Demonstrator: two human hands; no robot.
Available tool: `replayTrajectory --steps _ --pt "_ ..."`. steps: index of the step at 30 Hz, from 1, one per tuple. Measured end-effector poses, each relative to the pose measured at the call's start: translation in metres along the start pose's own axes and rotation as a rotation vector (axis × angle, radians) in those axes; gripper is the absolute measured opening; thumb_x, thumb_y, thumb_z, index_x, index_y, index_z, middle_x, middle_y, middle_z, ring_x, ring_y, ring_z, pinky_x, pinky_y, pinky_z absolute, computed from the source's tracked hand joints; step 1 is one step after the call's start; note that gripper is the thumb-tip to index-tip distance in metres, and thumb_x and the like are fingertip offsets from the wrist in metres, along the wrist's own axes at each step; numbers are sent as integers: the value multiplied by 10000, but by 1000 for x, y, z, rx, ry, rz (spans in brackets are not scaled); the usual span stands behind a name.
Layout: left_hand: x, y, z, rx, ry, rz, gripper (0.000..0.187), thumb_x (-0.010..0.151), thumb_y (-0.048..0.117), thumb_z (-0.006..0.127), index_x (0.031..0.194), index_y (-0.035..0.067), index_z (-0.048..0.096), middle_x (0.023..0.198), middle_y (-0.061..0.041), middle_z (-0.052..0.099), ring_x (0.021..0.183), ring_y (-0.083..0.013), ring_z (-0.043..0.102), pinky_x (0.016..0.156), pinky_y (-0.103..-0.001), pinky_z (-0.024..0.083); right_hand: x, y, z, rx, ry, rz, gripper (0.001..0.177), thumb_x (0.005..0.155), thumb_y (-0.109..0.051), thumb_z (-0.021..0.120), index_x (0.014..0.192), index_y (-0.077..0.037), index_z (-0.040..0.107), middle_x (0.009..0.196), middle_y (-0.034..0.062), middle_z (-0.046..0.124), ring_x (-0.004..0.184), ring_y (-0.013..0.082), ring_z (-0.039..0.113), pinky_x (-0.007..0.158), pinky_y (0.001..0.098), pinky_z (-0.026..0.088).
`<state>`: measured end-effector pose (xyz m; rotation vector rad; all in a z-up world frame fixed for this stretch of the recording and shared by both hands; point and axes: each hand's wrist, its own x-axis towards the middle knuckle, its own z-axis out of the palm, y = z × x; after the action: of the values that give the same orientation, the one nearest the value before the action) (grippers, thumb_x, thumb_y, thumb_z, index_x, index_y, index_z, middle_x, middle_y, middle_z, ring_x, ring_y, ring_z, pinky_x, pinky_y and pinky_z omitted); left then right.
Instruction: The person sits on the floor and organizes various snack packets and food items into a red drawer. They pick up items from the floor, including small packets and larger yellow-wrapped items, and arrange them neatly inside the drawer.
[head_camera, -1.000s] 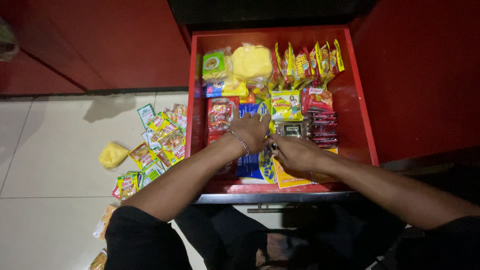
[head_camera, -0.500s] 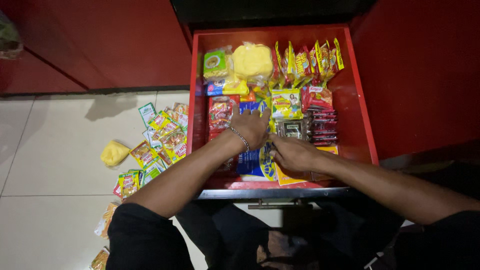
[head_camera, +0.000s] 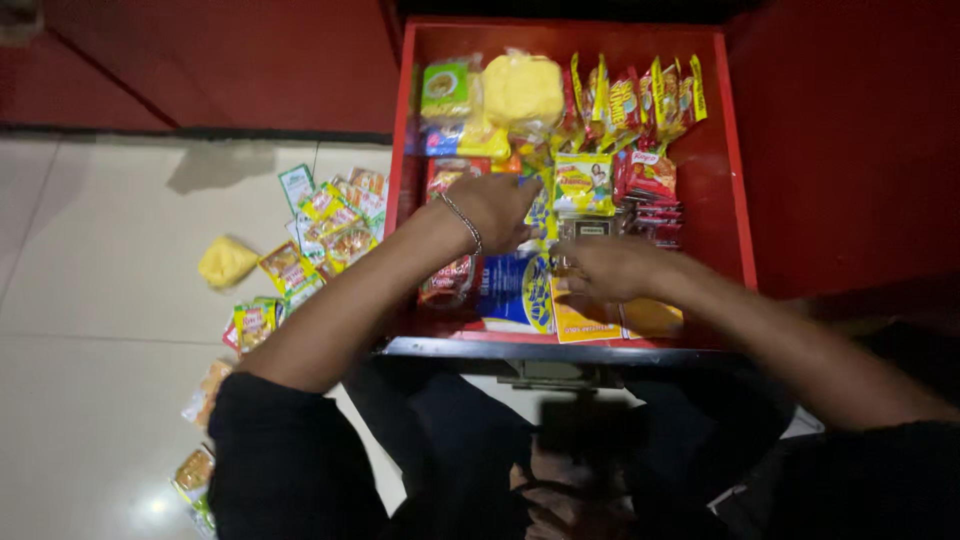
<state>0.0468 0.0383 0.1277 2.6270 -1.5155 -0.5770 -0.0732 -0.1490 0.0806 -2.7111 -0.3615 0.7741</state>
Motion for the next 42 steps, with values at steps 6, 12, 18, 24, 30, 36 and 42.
replayTrajectory --steps 6,12,18,24,30,36,42 --pt "-72 -1 -3 48 170 22 720 953 506 631 1478 82 381 1294 -234 610 1205 -430 585 1006 -625 409 3 -26 -14 -22 -115 -101 663 939 -415 635 1455 -49 439 1310 252 623 1222 405 602 1030 495 486" --pt "-162 -24 20 -157 399 -387 983 950 496 651 1604 70 54 1238 -254 654 1185 -448 598 1112 -715 258 30 -79 -45 -36 255 -232 576 974 -371 625 1452 -71 506 1451 284 479 1333 452 478 1089 515 424" --pt "-240 -65 52 -226 493 -652 990 955 464 652 1618 51 45 1188 -281 668 1181 -457 600 1093 -720 269 100 -147 -58 -31 351 -579 447 981 -348 647 1370 -128 620 1559 255 431 1427 438 416 1149 515 373" --pt "-299 -87 73 -294 456 -918 973 981 531 633 1621 71 61 1141 -242 694 1139 -443 625 1133 -712 264 159 -225 -31 -46 159 -842 541 991 -325 649 1459 -83 531 1540 256 438 1420 443 400 1154 524 334" --pt "-362 -118 111 -385 585 -1077 986 973 565 646 1616 66 90 1275 -223 689 1219 -425 615 1107 -729 275 195 -278 -7 -86 -2 -969 662 956 -304 658 1531 -67 432 1484 222 509 1406 394 441 1181 504 330" --pt "-436 -170 229 -645 750 -1368 982 929 552 687 1613 82 161 1359 -243 621 1253 -396 619 1085 -462 480 226 -303 13 -93 -96 -976 671 962 -307 653 1526 -36 411 1496 251 502 1395 399 463 1138 478 362" --pt "-467 -231 413 -741 635 -1924 889 897 243 747 1613 211 221 1624 -278 234 1429 -500 342 1105 -506 414 248 -298 34 -135 -182 -893 696 957 -350 655 1528 -40 407 1449 265 535 1336 403 513 1108 467 404"
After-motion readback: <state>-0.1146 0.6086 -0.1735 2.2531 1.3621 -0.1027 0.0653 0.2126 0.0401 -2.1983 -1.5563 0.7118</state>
